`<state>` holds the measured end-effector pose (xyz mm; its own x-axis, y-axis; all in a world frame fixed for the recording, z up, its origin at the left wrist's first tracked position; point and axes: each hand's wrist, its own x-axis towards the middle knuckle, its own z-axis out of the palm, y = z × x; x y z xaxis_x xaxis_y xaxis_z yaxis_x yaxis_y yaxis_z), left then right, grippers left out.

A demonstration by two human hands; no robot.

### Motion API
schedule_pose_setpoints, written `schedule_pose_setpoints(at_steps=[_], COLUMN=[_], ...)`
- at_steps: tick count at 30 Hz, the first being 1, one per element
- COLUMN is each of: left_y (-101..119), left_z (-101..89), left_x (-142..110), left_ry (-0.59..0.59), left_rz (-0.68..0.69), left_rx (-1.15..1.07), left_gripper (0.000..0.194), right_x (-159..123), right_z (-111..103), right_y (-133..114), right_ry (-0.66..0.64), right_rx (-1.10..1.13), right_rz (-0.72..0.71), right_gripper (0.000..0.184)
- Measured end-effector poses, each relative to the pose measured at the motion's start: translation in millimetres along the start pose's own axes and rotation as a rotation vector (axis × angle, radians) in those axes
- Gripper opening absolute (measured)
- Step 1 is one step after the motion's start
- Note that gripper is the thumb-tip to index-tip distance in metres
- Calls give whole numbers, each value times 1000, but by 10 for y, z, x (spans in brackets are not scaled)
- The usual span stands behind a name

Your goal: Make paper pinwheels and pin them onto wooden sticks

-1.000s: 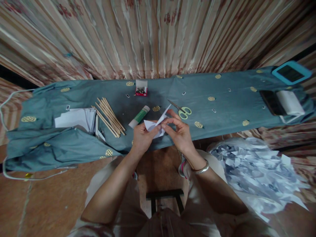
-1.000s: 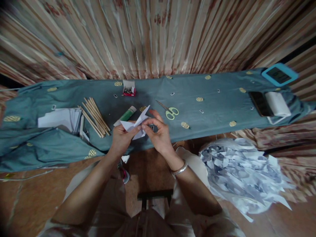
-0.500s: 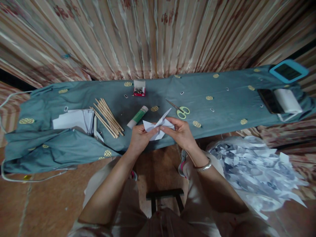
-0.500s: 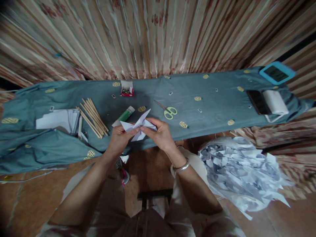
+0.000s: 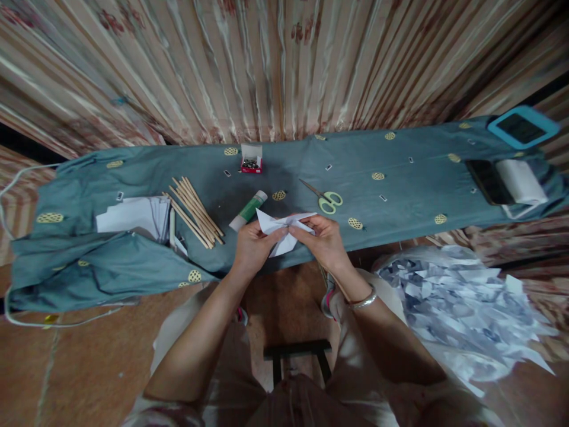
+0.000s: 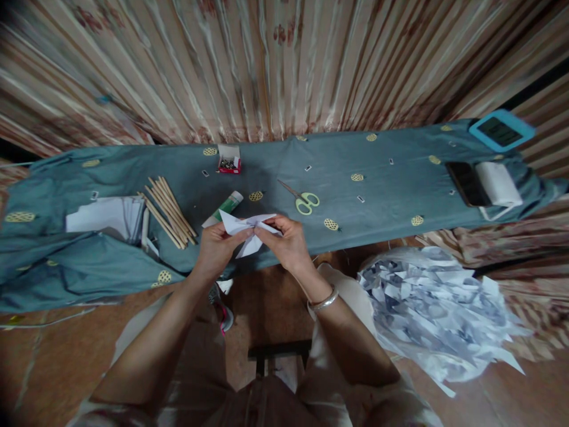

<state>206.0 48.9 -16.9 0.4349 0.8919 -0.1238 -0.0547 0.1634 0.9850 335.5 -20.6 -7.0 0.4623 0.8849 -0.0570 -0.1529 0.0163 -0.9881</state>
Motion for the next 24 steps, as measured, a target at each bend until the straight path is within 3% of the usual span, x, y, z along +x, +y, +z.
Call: schedule_pose_setpoints(at_steps=[24], left_y=[35], left_z=[-12], left_x=[-23], left_ry=[-21], left_rz=[12], left_rx=[-3], left_gripper=[35], right_x=[12], right_z=[4], right_y=[-3], right_ry=[-40], right_rx=[-52], right_rz=[86], right_gripper=[31])
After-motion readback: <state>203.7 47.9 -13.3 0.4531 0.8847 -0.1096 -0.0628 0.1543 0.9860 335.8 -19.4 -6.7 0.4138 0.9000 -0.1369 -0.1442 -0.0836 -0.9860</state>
